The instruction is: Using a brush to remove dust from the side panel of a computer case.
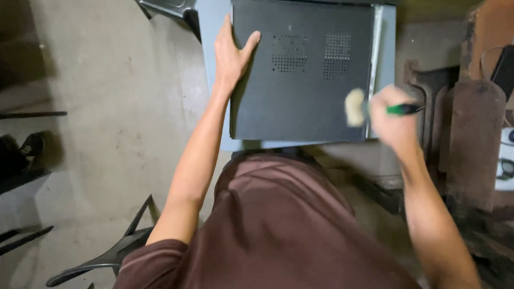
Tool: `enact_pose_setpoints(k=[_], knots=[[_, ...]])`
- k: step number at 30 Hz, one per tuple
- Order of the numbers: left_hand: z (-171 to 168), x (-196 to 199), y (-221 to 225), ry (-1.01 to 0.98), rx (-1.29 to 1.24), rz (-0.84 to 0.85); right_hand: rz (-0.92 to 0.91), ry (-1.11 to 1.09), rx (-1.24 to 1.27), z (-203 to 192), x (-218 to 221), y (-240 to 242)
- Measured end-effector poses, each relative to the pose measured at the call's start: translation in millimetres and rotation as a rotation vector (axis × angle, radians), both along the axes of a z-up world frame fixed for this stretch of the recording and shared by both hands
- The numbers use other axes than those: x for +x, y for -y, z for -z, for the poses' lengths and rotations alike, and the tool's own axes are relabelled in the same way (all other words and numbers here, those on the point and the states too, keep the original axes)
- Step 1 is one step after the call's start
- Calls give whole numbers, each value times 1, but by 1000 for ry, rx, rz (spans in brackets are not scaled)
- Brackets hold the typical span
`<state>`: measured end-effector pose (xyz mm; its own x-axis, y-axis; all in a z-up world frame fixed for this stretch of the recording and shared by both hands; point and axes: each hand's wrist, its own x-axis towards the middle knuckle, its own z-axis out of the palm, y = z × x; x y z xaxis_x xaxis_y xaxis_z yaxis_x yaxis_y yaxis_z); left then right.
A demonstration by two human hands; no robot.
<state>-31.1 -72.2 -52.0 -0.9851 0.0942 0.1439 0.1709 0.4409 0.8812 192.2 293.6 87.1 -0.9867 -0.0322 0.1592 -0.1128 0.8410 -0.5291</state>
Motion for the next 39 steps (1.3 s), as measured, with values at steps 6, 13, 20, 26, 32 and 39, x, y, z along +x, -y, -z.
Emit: enact_pose_setpoints(k=[6,13,20,26,32,39], knots=[[-35,6,1,-63,36,21,549,487,-148,-58,-26,41],[-54,18,-1,-26,109,46,415,504,-132,-72,-8,46],[-42,12,-3,-20,25,19,284,715,6,-73,-5,35],[-61,14,-2,-53,64,51,366,823,-32,-86,-8,49],[-55,11,-3,-63,30,44,353,442,-206,-47,-45,44],[-34,8,-2,-17,-55,23,193,-368,-248,5,-147,23]])
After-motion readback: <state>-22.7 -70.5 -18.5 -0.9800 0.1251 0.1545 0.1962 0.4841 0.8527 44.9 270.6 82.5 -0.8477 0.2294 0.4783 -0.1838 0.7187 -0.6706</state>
